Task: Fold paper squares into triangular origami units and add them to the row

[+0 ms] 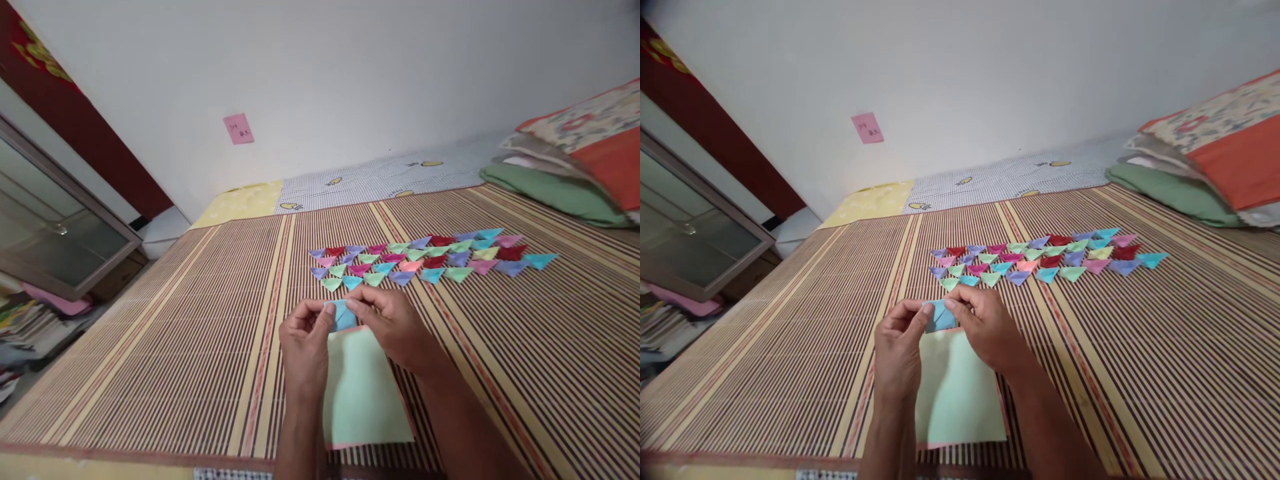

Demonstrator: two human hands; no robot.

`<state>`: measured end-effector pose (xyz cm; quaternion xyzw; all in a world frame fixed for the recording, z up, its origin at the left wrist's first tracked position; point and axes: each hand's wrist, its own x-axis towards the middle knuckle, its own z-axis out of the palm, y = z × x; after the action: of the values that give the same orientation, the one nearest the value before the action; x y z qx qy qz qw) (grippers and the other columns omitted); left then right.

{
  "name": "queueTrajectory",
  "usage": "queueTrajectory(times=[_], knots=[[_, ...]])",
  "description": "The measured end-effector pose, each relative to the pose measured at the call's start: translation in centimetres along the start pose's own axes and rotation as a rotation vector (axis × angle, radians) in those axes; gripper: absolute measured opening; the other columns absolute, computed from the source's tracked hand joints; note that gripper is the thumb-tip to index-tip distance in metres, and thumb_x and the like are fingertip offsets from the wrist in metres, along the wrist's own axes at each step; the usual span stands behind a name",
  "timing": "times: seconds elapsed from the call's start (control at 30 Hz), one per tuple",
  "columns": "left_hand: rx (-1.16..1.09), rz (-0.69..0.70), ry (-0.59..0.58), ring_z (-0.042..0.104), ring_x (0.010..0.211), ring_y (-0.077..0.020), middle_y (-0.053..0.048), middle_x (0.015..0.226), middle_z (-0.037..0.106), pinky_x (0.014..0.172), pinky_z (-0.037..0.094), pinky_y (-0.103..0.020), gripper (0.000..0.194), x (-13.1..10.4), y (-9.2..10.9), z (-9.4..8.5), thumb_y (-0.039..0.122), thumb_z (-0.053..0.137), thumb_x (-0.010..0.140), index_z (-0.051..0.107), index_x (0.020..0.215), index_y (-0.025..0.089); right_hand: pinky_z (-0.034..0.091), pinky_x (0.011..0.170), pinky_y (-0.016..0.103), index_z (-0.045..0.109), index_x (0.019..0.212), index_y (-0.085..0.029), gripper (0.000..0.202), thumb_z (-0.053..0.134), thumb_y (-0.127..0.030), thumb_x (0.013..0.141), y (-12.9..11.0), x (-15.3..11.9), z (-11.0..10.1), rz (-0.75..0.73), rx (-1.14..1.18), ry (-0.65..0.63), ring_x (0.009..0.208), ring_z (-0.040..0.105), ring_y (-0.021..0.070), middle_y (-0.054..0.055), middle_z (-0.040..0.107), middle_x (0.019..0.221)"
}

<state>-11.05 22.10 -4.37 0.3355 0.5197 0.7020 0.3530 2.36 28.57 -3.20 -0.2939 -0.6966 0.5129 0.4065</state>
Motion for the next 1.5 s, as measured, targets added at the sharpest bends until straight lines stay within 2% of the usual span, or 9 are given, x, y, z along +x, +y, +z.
queueTrajectory(times=[0.2,0.53,0.63,0.73,0.83,1.0,1.2,1.4,1.5], knots=[[0.014,-0.068,-0.102,0.055,0.061,-0.0119,-0.001,0.064,0.064,0.061,0.044,-0.023,0.022,0.2,0.0,0.0,0.033,0.082,0.075,0.071,0.071,0.015,0.050,0.056,0.026,0.066,0.082,-0.020,0.025,0.057,-0.039,0.095,0.6,0.1,-0.3,0.068,0.106,0.024,0.064,0.054,0.0156,0.000,0.057,0.069],[0.031,-0.132,-0.198,0.055,0.061,-0.0113,0.000,0.063,0.063,0.061,0.043,-0.022,0.022,0.0,0.2,0.2,0.031,0.083,0.073,0.068,0.069,0.015,0.041,0.053,0.025,0.066,0.077,-0.018,0.024,0.066,-0.039,0.090,1.5,0.5,-0.4,0.030,0.104,0.140,0.057,0.050,0.0127,-0.002,0.057,0.063],[-0.078,-0.122,-0.079,0.056,0.059,-0.0110,0.001,0.062,0.063,0.061,0.044,-0.022,0.024,0.2,-0.1,0.2,0.031,0.085,0.072,0.066,0.071,0.016,0.048,0.059,0.027,0.067,0.094,-0.019,0.027,0.074,-0.044,0.084,1.8,0.7,0.3,0.097,0.271,0.132,0.066,0.060,0.0157,0.001,0.066,0.075],[-0.210,-0.084,0.083,0.058,0.060,-0.0103,0.002,0.064,0.065,0.063,0.046,-0.022,0.026,0.4,-0.3,0.2,0.030,0.088,0.068,0.066,0.072,0.016,0.050,0.065,0.029,0.064,0.082,-0.019,0.027,0.078,-0.042,0.079,1.7,0.7,1.2,0.127,0.292,0.023,0.070,0.061,0.0164,0.000,0.065,0.073],[-0.317,-0.121,0.134,0.057,0.057,-0.0094,0.004,0.062,0.065,0.061,0.046,-0.022,0.031,0.6,-0.2,0.1,0.028,0.091,0.061,0.065,0.071,0.017,0.047,0.065,0.028,0.061,0.075,-0.018,0.026,0.076,-0.038,0.080,1.4,0.6,1.8,0.120,0.279,-0.036,0.069,0.058,0.0155,-0.001,0.062,0.072],[-0.278,-0.175,0.039,0.062,0.060,-0.0124,0.000,0.063,0.068,0.063,0.049,-0.025,0.030,0.6,0.1,0.0,0.030,0.091,0.060,0.066,0.067,0.016,0.039,0.055,0.025,0.055,0.068,-0.020,0.027,0.072,-0.033,0.085,1.3,0.2,1.5,0.076,0.159,0.064,0.058,0.047,0.0119,-0.005,0.050,0.061],[-0.307,-0.212,-0.075,0.065,0.065,-0.0140,-0.004,0.069,0.073,0.068,0.050,-0.026,0.031,0.1,0.1,0.7,0.032,0.091,0.063,0.065,0.063,0.016,0.055,0.067,0.031,0.064,0.083,-0.020,0.023,0.072,-0.042,0.086,1.5,0.4,0.7,0.067,0.281,0.149,0.068,0.064,0.0182,0.001,0.067,0.073],[-0.266,-0.185,-0.122,0.063,0.067,-0.0131,-0.003,0.067,0.071,0.069,0.048,-0.024,0.029,0.0,-0.3,1.0,0.032,0.088,0.069,0.064,0.064,0.016,0.054,0.059,0.030,0.067,0.083,-0.020,0.021,0.076,-0.040,0.082,0.9,0.4,1.0,0.098,0.373,0.101,0.059,0.060,0.0161,-0.001,0.064,0.066],[-0.125,-0.114,-0.104,0.061,0.067,-0.0131,-0.001,0.068,0.068,0.066,0.046,-0.024,0.026,-0.1,-0.2,1.0,0.033,0.086,0.072,0.066,0.070,0.016,0.049,0.056,0.029,0.067,0.081,-0.020,0.018,0.071,-0.037,0.084,0.6,0.3,0.8,0.077,0.264,0.137,0.058,0.055,0.0154,-0.002,0.059,0.064]])
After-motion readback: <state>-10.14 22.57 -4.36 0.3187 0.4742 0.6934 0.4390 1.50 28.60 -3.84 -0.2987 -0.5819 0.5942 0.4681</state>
